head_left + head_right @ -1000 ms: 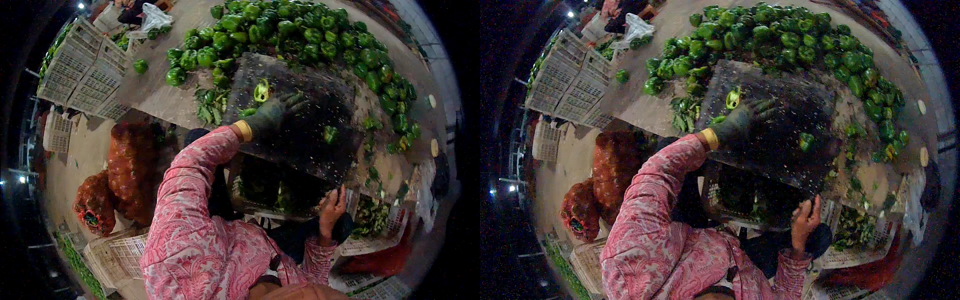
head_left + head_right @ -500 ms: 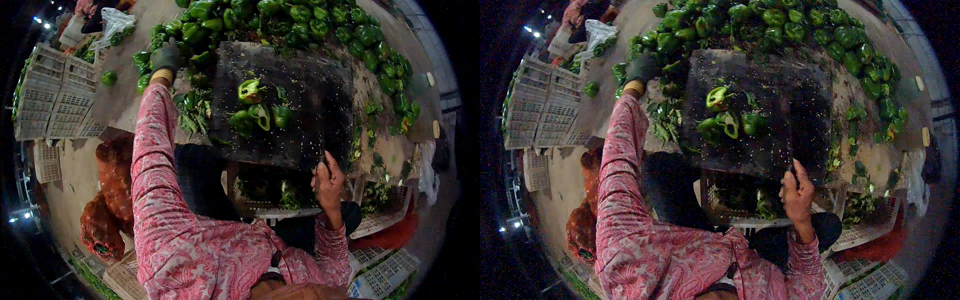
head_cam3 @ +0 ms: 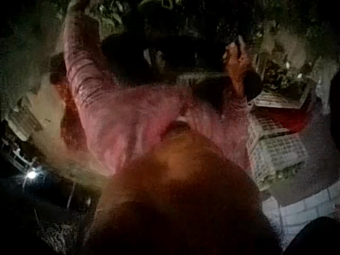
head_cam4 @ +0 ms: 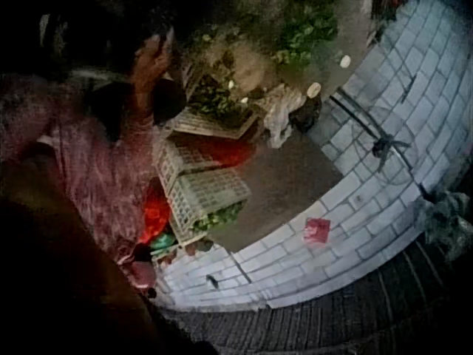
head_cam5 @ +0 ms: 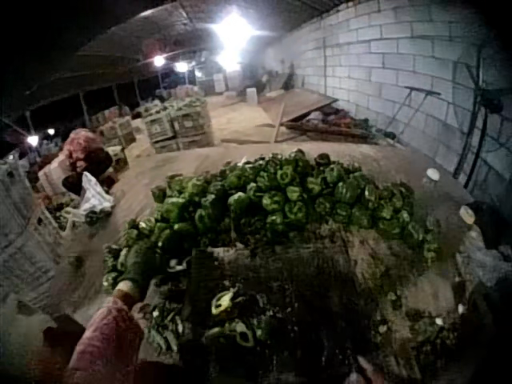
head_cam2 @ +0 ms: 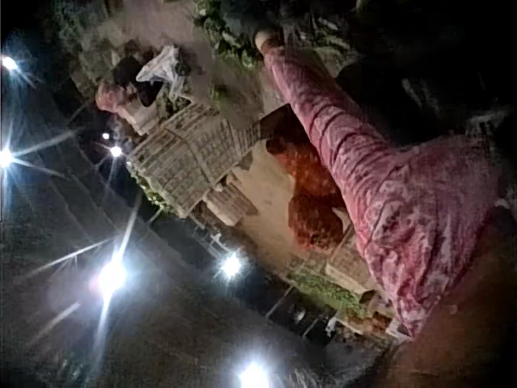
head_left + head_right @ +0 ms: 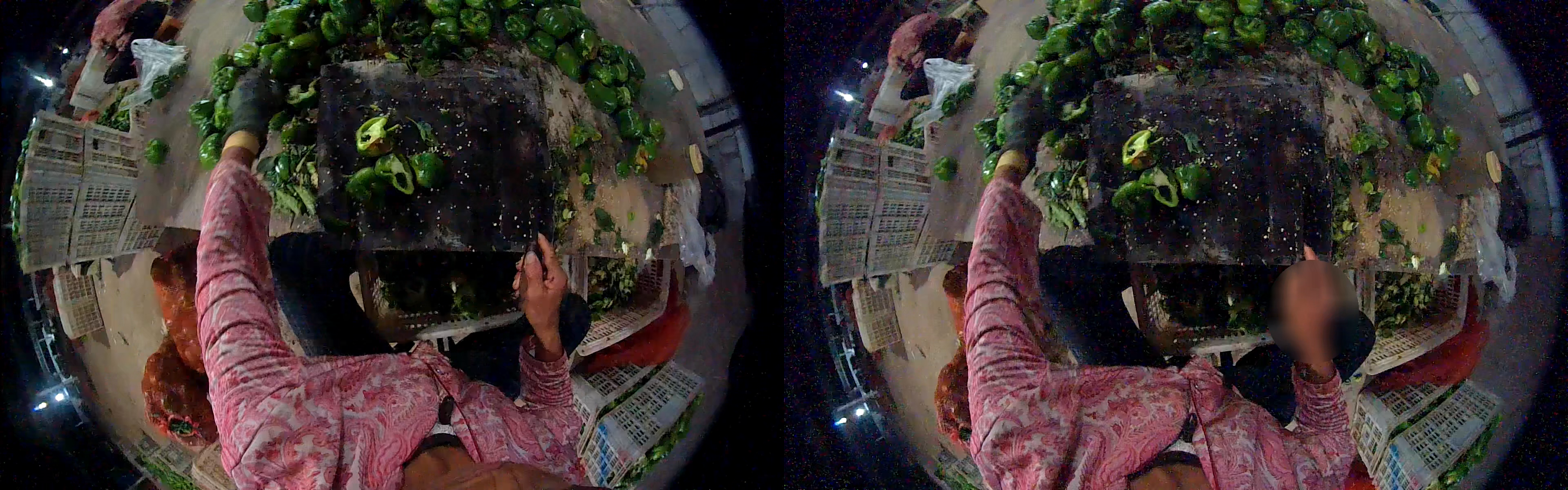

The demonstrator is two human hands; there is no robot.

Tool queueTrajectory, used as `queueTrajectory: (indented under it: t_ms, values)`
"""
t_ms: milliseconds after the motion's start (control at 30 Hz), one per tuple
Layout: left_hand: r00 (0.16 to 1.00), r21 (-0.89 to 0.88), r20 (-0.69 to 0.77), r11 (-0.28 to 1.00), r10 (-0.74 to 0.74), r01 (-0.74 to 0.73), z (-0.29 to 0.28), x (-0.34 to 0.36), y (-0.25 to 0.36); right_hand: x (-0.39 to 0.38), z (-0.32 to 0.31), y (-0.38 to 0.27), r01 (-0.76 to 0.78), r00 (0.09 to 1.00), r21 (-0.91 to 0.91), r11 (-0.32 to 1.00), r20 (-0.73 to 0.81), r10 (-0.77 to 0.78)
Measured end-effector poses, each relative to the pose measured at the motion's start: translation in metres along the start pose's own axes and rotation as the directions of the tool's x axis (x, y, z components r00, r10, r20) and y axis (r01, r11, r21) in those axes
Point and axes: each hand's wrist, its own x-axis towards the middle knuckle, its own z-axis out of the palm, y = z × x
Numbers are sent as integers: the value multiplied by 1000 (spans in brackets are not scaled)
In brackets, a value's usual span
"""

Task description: The person sits on the floor and cuts green bell peppers into rings using a knife on a wooden board. They remove the stems and seeds, then slice the peppers and place the pieces into a basket.

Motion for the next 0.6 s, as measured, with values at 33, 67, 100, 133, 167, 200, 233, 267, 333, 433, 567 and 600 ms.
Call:
queueTrajectory:
  t_ms: [33, 67, 100, 133, 167, 200, 233, 267, 333, 433, 567, 600]
  values:
    - [990, 53, 140, 998, 11, -19, -4, 0, 4, -6, -5, 2, 22, 1000, -16, 1000, 5, -22]
    - [996, 128, 88, 991, 12, -23, -25, -20, 33, -13, -9, 6, -19, 1000, 10, 1000, -16, 19]
    - [910, 241, -352, 961, 217, -136, 14, -9, -46, -3, 0, 3, 16, 1000, 78, 997, 16, -17]
    - [1000, 16, -28, 1000, -1, 2, -17, -25, 15, -16, -9, 8, -36, 999, 60, 998, -28, 38]
    - [990, -172, -60, 979, -125, 113, -26, -29, -4, -18, -9, 7, -18, 999, 89, 996, -27, 21]
    - [993, -241, -43, 966, -107, 94, -37, -36, 2, -25, -11, 5, -61, 997, 145, 988, -31, 66]
    - [996, -308, -27, 948, -88, 76, -48, -43, 10, -31, -13, 2, -95, 994, 203, 975, -35, 104]
    - [992, -213, -87, 974, -92, 72, -44, -47, 6, -31, -17, -9, -142, 988, 299, 943, -15, 154]
    - [976, -27, -203, 997, -81, 77, -32, -49, 3, -31, -19, -14, -194, 978, 406, 893, 14, 207]
    - [983, -102, -26, 979, -179, 176, -38, -39, 1, -31, -21, -4, -294, 951, 378, 878, 29, 307]
    - [958, -59, 101, 959, -269, 276, -21, -15, -33, -25, -12, -8, -260, 961, 381, 887, 10, 278]
    - [980, -71, 107, 982, -166, 174, -19, -11, -48, -22, -9, -9, -253, 963, 375, 892, 15, 268]
